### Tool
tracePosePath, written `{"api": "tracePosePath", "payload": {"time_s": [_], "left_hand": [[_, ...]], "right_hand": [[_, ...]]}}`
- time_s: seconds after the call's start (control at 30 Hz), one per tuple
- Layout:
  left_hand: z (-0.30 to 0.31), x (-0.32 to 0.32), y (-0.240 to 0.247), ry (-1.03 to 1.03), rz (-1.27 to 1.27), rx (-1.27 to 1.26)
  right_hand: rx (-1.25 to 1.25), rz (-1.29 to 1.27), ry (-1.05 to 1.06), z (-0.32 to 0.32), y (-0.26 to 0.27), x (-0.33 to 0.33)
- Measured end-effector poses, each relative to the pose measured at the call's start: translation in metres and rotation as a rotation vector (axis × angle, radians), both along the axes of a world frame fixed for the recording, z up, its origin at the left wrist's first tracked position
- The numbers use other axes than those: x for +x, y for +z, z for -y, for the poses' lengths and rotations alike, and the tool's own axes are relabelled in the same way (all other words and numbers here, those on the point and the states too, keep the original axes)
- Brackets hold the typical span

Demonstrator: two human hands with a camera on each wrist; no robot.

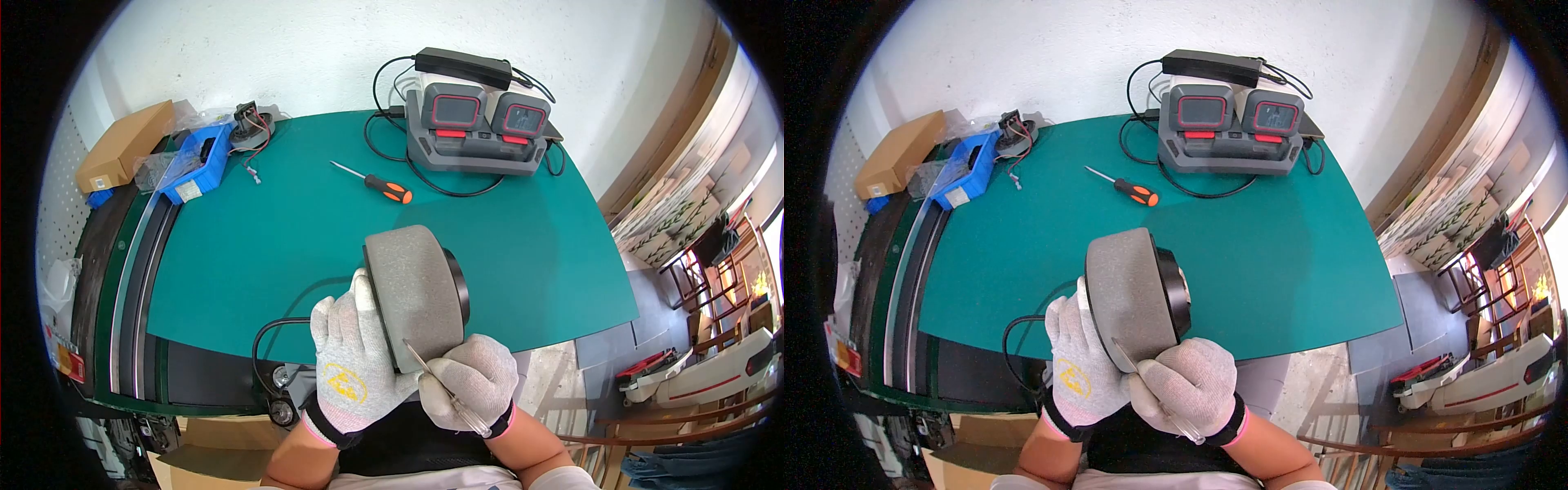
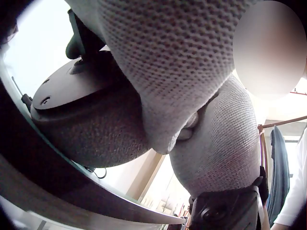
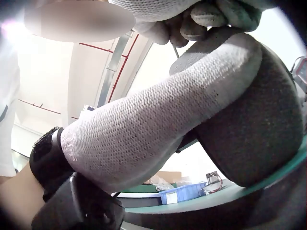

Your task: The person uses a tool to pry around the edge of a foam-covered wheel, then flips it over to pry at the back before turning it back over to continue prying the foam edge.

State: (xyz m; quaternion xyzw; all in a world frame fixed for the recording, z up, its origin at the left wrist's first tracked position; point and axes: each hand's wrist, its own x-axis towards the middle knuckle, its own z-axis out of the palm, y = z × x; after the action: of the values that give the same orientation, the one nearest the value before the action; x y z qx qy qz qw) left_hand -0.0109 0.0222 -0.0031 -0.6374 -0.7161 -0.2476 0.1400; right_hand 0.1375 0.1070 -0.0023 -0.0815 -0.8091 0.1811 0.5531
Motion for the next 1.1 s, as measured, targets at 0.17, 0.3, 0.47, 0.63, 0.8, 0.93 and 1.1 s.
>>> {"api": "tracePosePath", "payload": {"time_s": [0.17, 0.3, 0.47, 0.63, 0.8, 0.93, 1.1], "left_hand": [[0.001, 0.0, -0.001, -0.005, 0.013, -0.001], [0.001, 0.0, -0.003, -0.006, 0.018, -0.001], [0.001, 0.0, 0.0, -0.006, 0.022, 0.004], [0.0, 0.001, -0.002, 0.007, 0.005, 0.019], [0.001, 0.0, -0.002, -0.016, 0.022, 0.016], [0.001, -0.001, -0.002, -0.012, 0.027, 0.003], [0.001, 0.0, -0.002, 0.008, 0.014, 0.002]], "right_hand": [[-0.083, -0.021, 0.002, 0.002, -0.002, 0.002], [-0.111, -0.041, 0.037, -0.001, 0.0, 0.003], [-0.113, -0.022, 0.075, -0.004, 0.005, 0.004], [-0.11, -0.01, 0.072, -0.005, 0.007, 0.004], [-0.115, -0.002, 0.084, -0.005, 0.008, 0.004], [-0.099, 0.017, 0.074, -0.005, 0.011, 0.004], [-0.09, 0.017, 0.059, -0.004, 0.013, 0.003]]}}
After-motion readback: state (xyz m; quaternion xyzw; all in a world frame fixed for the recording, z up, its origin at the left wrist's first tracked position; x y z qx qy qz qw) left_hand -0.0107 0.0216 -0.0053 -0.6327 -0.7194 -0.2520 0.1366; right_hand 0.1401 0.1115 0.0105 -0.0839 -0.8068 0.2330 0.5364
